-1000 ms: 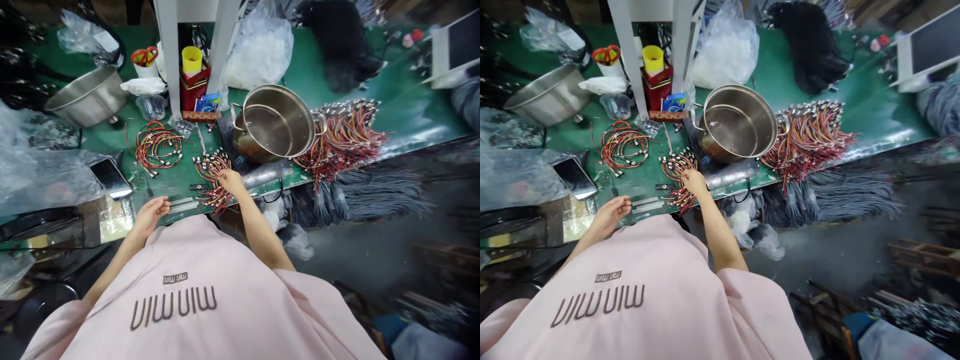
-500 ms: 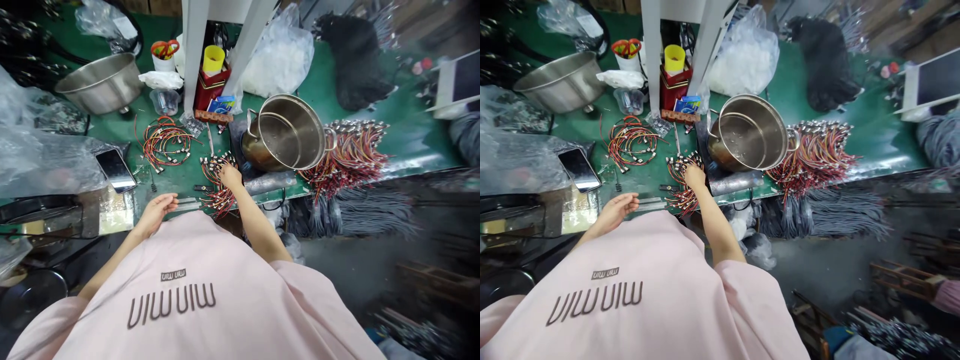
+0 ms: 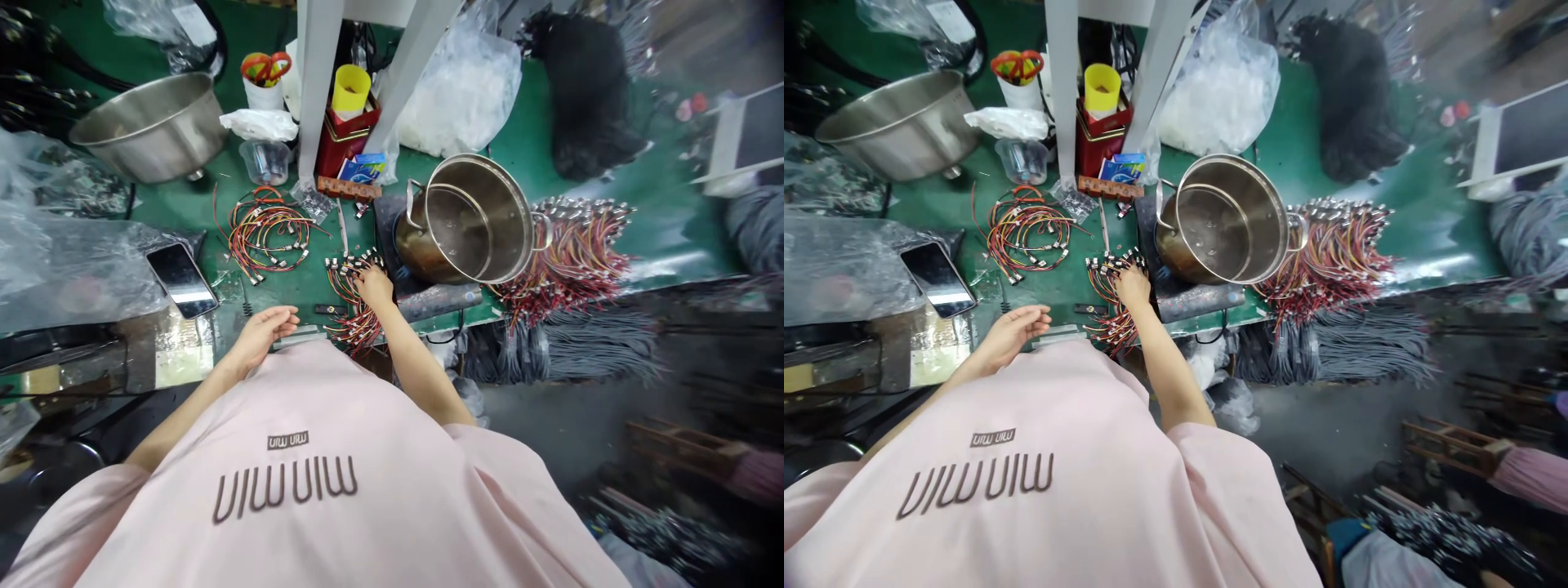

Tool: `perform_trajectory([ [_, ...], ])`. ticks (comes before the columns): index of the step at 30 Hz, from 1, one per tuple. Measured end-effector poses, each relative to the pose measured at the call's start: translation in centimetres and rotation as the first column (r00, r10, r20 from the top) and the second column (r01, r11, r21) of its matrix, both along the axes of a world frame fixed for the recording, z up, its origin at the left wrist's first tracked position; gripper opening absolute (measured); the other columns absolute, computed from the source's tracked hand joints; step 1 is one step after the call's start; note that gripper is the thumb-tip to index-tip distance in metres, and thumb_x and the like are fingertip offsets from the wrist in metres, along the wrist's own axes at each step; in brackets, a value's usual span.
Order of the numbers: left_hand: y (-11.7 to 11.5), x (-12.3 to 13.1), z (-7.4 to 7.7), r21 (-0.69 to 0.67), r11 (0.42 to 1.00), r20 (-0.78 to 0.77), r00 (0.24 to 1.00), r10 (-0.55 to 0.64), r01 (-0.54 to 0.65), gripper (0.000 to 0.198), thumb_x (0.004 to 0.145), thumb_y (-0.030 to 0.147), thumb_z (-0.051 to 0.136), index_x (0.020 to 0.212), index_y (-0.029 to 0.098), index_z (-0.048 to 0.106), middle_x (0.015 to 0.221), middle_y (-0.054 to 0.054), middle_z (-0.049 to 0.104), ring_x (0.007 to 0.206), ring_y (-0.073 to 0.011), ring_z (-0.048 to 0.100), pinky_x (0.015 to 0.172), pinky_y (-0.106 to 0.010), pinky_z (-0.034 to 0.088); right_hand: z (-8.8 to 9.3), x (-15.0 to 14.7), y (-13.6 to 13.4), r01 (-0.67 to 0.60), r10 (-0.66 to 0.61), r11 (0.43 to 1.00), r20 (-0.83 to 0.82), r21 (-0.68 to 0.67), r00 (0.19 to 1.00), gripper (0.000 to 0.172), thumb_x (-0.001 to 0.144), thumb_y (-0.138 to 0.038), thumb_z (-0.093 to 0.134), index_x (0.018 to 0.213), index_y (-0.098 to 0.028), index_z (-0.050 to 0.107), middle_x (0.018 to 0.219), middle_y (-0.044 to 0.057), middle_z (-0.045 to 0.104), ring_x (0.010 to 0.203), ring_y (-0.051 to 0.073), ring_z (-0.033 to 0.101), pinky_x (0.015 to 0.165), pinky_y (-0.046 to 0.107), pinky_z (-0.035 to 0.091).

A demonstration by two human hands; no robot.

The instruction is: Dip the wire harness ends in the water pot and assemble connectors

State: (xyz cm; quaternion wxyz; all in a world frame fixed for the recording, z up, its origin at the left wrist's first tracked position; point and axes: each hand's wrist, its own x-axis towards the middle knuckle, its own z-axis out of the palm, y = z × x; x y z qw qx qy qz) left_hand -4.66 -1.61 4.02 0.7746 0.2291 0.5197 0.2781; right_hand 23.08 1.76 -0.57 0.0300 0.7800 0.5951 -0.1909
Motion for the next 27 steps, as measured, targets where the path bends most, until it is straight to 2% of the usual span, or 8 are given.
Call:
perform_trajectory([
  [8,0.4,3.3,-0.1,-0.018,0.992,0.075,0.989,-0.123,0.125,0.031,0.067,0.033,0.082,0.090,0.013,0.075,0.079,-0.007,0.072,0.067,-0.0118,0.064,0.071,-0.026,0.049,1.5,0.3,-0.2,0.074,-0.076,0.997,-0.072,-0.023,0.995,0.016,0.088,-0.020,0.058,0.090,-0.015,0.073,0.108,0.017,0.067,0.109,0.028,0.061,0.092,0.036,0.047],
  [14,1.3,6.2,-0.8,0.015,0.990,0.092,0.985,-0.143,0.142,0.034,0.063,0.028,0.084,0.093,0.015,0.074,0.081,-0.005,0.073,0.065,-0.0100,0.062,0.067,-0.024,0.048,4.2,-0.3,-1.2,0.083,-0.091,0.996,-0.363,-0.038,0.927,0.012,0.085,-0.026,0.062,0.085,-0.017,0.070,0.079,0.003,0.073,0.076,0.016,0.068,0.073,0.026,0.051],
  [16,1.6,7.2,-0.9,0.038,0.993,0.077,0.990,-0.116,0.114,0.035,0.062,0.028,0.084,0.093,0.015,0.074,0.077,-0.003,0.071,0.062,-0.0087,0.059,0.063,-0.023,0.046,5.0,-0.9,-1.5,0.122,-0.132,0.991,-0.584,-0.057,0.801,0.012,0.081,-0.027,0.063,0.079,-0.016,0.068,0.072,0.002,0.072,0.067,0.014,0.067,0.067,0.025,0.051],
  [18,1.9,8.0,-0.9,0.069,0.994,0.064,0.994,-0.086,0.082,0.033,0.063,0.032,0.083,0.090,0.015,0.073,0.072,-0.001,0.068,0.057,-0.0070,0.053,0.060,-0.022,0.043,5.7,-1.7,-1.7,0.153,-0.169,0.983,-0.793,-0.097,0.585,0.015,0.075,-0.031,0.067,0.073,-0.016,0.065,0.066,0.002,0.071,0.061,0.014,0.065,0.064,0.025,0.051],
  [19,2.0,8.3,-0.8,0.087,0.994,0.067,0.995,-0.077,0.071,0.031,0.064,0.034,0.083,0.087,0.015,0.073,0.070,0.000,0.067,0.056,-0.0064,0.051,0.058,-0.022,0.041,6.0,-2.2,-1.8,0.156,-0.183,0.980,-0.855,-0.121,0.485,0.017,0.071,-0.032,0.069,0.071,-0.016,0.065,0.063,0.002,0.069,0.058,0.014,0.064,0.063,0.026,0.051],
  [21,2.1,8.6,-0.5,0.122,0.991,0.097,0.993,-0.072,0.060,0.031,0.067,0.042,0.081,0.077,0.015,0.071,0.066,0.000,0.064,0.054,-0.0064,0.048,0.056,-0.022,0.038,6.5,-3.2,-1.8,0.143,-0.193,0.979,-0.901,-0.148,0.390,0.020,0.066,-0.035,0.072,0.070,-0.016,0.063,0.060,0.000,0.067,0.055,0.014,0.062,0.061,0.027,0.051],
  [24,2.1,8.3,-0.1,0.132,0.991,0.178,0.984,-0.032,0.008,0.037,0.067,0.049,0.079,0.068,0.014,0.067,0.062,-0.001,0.062,0.057,-0.0077,0.050,0.056,-0.021,0.038,7.1,-4.7,-2.0,0.145,-0.143,0.985,-0.892,-0.088,0.429,0.017,0.066,-0.033,0.070,0.071,-0.018,0.061,0.063,0.000,0.067,0.057,0.014,0.062,0.061,0.027,0.052],
  [27,1.9,7.4,0.3,0.093,0.992,0.265,0.962,0.062,-0.090,0.033,0.066,0.044,0.081,0.078,0.015,0.070,0.074,-0.001,0.065,0.066,-0.0084,0.055,0.062,-0.020,0.041,7.8,-5.7,-2.5,0.086,0.030,0.992,-0.844,0.090,0.536,0.013,0.074,-0.031,0.065,0.080,-0.020,0.065,0.080,0.000,0.071,0.069,0.014,0.065,0.069,0.028,0.052],
])
